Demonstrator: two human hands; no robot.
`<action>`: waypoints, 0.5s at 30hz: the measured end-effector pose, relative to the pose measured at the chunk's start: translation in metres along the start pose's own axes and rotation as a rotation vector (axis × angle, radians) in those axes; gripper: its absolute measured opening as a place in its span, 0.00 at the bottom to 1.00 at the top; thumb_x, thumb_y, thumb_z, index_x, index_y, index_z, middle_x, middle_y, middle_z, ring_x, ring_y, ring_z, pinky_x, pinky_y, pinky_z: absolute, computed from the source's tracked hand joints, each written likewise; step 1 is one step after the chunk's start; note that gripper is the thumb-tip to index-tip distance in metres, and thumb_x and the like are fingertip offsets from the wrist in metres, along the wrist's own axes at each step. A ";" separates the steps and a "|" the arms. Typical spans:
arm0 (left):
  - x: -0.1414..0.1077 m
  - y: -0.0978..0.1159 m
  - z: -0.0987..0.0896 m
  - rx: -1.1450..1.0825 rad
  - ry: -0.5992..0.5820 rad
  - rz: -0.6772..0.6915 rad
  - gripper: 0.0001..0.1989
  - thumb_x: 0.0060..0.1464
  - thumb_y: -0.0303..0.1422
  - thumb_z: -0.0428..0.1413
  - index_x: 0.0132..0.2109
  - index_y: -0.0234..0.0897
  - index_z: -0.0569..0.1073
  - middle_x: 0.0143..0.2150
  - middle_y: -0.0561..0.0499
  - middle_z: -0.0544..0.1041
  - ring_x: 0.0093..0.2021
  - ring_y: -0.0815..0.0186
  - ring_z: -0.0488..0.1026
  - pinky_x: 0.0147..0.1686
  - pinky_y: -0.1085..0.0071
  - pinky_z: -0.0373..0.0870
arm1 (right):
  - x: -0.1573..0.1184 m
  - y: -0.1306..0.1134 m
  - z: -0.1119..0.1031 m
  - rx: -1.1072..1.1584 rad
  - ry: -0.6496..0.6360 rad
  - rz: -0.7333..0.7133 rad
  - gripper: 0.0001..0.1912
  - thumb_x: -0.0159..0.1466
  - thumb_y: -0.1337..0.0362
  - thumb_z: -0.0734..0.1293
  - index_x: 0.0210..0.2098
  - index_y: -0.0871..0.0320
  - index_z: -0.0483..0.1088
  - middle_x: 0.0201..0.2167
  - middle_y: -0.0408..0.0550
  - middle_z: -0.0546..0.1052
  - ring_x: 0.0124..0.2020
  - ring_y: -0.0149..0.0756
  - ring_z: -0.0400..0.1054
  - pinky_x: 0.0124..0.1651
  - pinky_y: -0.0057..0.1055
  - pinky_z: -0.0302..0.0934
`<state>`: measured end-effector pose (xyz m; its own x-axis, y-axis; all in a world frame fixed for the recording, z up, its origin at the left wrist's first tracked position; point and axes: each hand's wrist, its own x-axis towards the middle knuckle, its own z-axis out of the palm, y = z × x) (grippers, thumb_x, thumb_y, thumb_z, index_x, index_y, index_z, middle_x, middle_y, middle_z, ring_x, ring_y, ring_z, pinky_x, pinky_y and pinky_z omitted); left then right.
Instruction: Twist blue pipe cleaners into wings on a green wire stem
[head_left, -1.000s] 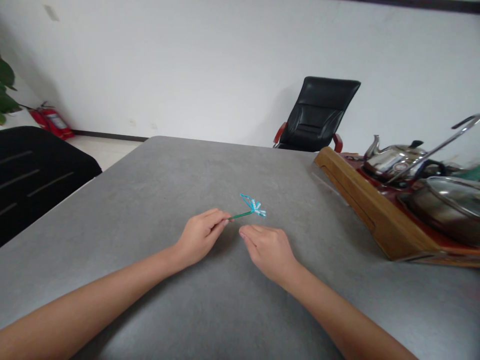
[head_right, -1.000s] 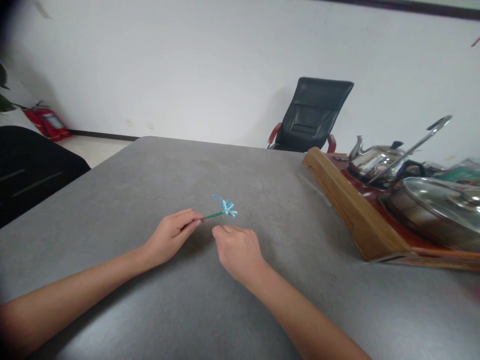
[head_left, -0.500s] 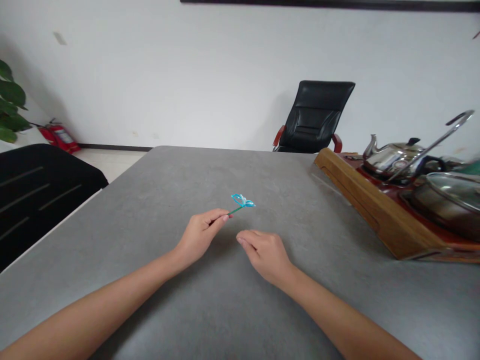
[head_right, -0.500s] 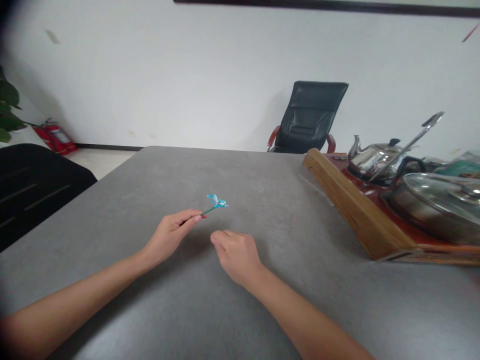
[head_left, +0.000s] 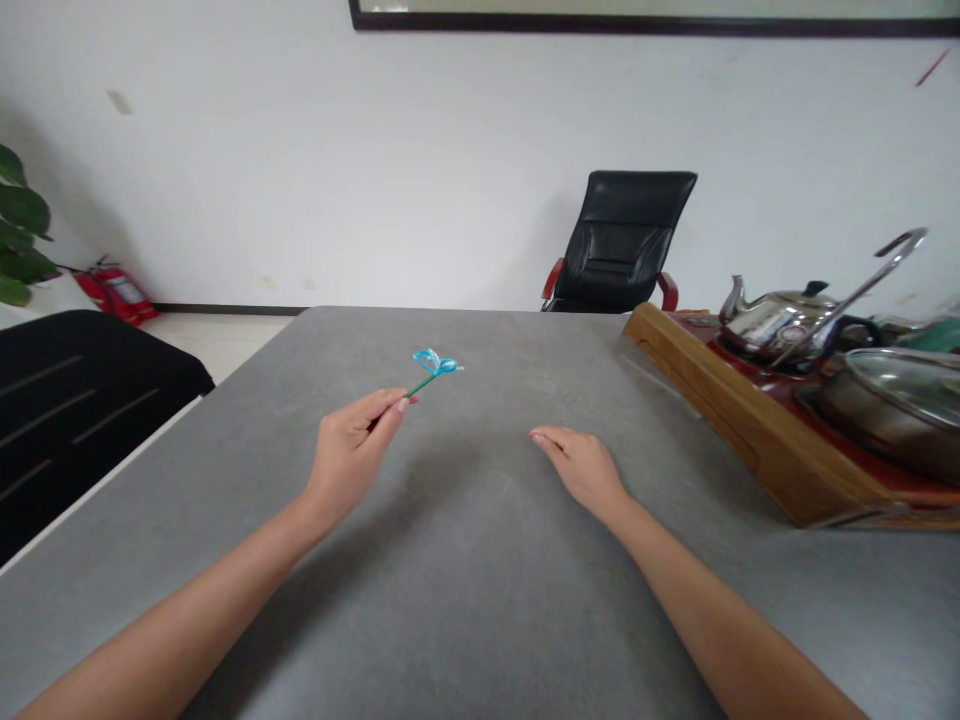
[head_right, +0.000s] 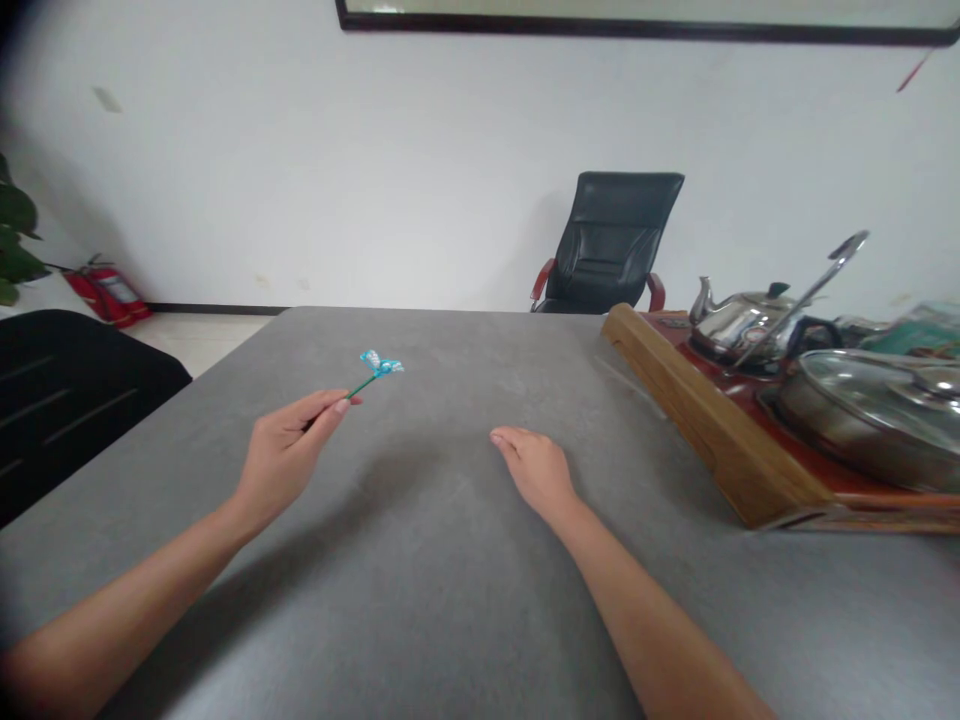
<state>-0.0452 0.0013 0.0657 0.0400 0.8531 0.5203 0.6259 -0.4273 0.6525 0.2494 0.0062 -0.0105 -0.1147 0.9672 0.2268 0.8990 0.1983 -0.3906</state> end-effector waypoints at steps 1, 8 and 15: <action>0.001 0.001 -0.002 0.024 0.018 0.007 0.13 0.58 0.37 0.51 0.39 0.37 0.78 0.34 0.53 0.79 0.33 0.67 0.73 0.34 0.76 0.66 | 0.003 0.009 -0.002 -0.029 0.013 0.034 0.17 0.68 0.59 0.56 0.43 0.50 0.75 0.44 0.42 0.79 0.45 0.37 0.73 0.46 0.29 0.64; 0.012 0.002 -0.017 0.116 0.084 0.000 0.13 0.59 0.38 0.50 0.41 0.38 0.77 0.29 0.56 0.75 0.27 0.70 0.67 0.27 0.77 0.60 | 0.006 0.052 -0.018 -0.189 0.136 0.271 0.19 0.67 0.60 0.55 0.44 0.54 0.76 0.38 0.55 0.80 0.39 0.47 0.74 0.40 0.40 0.65; 0.014 0.003 -0.022 0.167 0.130 0.044 0.13 0.59 0.38 0.50 0.42 0.39 0.78 0.28 0.56 0.75 0.26 0.70 0.67 0.27 0.77 0.61 | 0.008 0.048 -0.028 -0.230 0.452 0.167 0.33 0.58 0.76 0.54 0.62 0.59 0.58 0.54 0.58 0.69 0.53 0.46 0.63 0.51 0.43 0.57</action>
<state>-0.0597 0.0057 0.0873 -0.0240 0.7844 0.6197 0.7463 -0.3984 0.5332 0.3032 0.0193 -0.0026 0.1856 0.8076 0.5598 0.9646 -0.0413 -0.2603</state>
